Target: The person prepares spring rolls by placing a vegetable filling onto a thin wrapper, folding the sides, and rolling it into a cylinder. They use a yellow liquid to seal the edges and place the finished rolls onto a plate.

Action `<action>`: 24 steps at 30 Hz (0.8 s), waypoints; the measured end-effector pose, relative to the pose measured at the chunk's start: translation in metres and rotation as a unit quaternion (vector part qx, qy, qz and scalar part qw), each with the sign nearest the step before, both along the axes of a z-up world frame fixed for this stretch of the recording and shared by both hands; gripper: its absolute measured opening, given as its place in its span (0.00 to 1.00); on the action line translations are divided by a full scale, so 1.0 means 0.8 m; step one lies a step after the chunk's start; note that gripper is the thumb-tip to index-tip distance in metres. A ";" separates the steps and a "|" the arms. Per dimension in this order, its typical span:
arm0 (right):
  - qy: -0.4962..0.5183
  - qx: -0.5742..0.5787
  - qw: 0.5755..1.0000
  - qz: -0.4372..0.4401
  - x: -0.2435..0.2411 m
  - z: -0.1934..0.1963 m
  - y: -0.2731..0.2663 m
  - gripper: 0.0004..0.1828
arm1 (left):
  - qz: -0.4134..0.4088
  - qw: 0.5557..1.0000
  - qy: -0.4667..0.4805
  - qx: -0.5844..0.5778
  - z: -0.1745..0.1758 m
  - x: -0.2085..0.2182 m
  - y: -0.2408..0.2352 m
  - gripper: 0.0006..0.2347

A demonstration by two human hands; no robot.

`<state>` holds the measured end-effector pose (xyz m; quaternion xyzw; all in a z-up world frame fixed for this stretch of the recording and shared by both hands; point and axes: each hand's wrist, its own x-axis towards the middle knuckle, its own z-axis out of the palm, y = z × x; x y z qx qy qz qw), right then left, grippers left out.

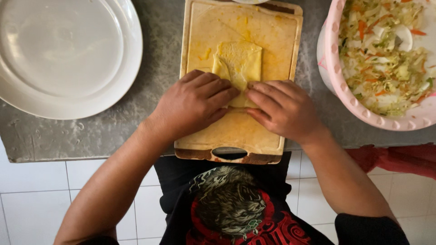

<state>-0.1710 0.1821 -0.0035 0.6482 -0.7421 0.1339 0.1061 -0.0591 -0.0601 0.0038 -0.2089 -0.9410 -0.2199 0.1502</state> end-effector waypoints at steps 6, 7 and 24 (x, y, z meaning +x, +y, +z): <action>-0.081 -0.001 0.995 -0.050 0.002 0.009 0.002 0.19 | 0.003 0.999 -0.050 0.020 0.002 -0.007 -0.004 0.13; -0.087 -0.004 0.995 -0.048 0.001 0.011 0.001 0.19 | 0.002 0.998 -0.049 0.027 0.003 -0.008 -0.004 0.13; -0.232 0.006 0.968 -0.097 -0.015 0.030 -0.013 0.15 | 0.038 0.991 -0.112 0.061 0.004 -0.005 -0.015 0.22</action>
